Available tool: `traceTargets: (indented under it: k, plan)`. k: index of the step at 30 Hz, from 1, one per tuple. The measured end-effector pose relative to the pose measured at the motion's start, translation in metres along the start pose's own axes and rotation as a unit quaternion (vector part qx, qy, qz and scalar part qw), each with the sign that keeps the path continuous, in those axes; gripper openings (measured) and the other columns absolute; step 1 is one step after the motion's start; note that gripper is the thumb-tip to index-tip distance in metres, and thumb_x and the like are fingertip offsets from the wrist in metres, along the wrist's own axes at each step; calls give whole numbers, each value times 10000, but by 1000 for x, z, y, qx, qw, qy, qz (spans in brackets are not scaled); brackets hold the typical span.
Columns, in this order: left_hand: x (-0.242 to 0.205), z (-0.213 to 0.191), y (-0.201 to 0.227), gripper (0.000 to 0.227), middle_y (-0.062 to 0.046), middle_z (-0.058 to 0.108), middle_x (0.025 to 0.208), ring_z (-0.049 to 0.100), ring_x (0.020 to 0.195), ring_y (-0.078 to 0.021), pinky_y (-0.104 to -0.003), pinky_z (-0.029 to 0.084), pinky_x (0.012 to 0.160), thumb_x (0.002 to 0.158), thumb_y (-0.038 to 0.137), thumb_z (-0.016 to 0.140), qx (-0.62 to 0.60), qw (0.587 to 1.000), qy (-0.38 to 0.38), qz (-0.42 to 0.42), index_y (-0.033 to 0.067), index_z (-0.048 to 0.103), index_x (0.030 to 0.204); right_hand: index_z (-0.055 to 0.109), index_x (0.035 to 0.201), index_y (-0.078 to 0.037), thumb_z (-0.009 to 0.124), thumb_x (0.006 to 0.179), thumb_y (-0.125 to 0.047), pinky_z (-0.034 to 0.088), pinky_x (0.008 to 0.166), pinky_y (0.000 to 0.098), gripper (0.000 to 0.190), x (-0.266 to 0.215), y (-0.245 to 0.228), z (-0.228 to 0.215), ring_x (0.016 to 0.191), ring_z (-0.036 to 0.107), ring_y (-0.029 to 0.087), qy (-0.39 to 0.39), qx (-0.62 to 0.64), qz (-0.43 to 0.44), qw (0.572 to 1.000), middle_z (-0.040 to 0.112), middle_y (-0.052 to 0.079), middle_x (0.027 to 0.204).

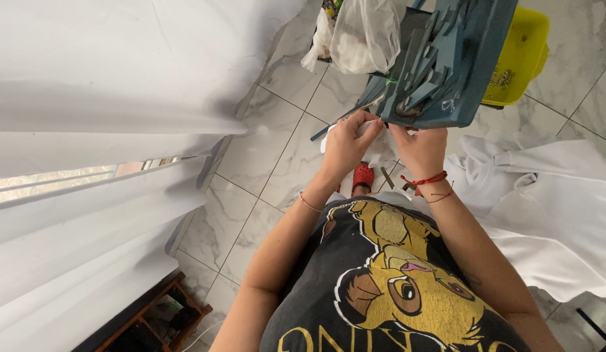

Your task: Attaching metal or plastic snaps to white garments using a manual press machine.

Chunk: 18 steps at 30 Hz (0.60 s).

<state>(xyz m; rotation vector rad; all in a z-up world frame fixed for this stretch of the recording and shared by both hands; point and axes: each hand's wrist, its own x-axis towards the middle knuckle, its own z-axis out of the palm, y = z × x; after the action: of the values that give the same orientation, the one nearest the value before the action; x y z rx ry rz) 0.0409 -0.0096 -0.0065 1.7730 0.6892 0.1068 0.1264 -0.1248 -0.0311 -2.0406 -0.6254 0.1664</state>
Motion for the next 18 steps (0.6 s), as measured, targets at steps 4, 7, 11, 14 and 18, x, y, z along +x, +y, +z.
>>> traceTargets:
  k: [4, 7, 11, 14, 18]
  plan:
    - [4, 3, -2, 229, -108, 629, 732, 611, 743, -278, -418, 482, 748, 811, 339, 523, -25, 1000, 10, -17, 144, 629, 865, 624, 918, 36, 671, 832, -116, 504, 595, 350, 181, 10, -29, -7, 711, 601, 333, -5, -23, 11, 1000, 619, 185, 798]
    - [7, 1, 2, 216, -105, 628, 710, 614, 711, -267, -403, 490, 710, 803, 316, 537, -35, 999, 18, -27, 128, 635, 841, 619, 910, 31, 664, 835, -114, 501, 595, 352, 170, 17, -25, -5, 710, 598, 332, -3, -33, 8, 999, 614, 181, 791]
    - [14, -3, 3, 205, -125, 616, 714, 607, 698, -276, -373, 498, 639, 759, 297, 558, -21, 998, -2, -63, 117, 647, 803, 608, 892, 21, 650, 842, -110, 495, 595, 355, 146, 25, -15, -7, 708, 592, 330, -2, -54, 2, 999, 601, 173, 775]
    - [22, -7, 3, 209, -127, 611, 708, 603, 684, -265, -365, 496, 630, 749, 296, 564, -31, 997, -22, -73, 112, 651, 795, 600, 880, 14, 640, 847, -107, 491, 595, 357, 132, 33, -4, -9, 707, 588, 329, 5, -70, 0, 998, 593, 167, 765]
    - [21, -15, 9, 228, -132, 604, 713, 600, 695, -275, -364, 485, 613, 746, 313, 549, -31, 994, -49, -96, 116, 648, 803, 588, 862, 3, 626, 854, -103, 484, 595, 360, 113, 32, 15, -13, 705, 582, 327, 13, -91, -2, 996, 581, 159, 749]
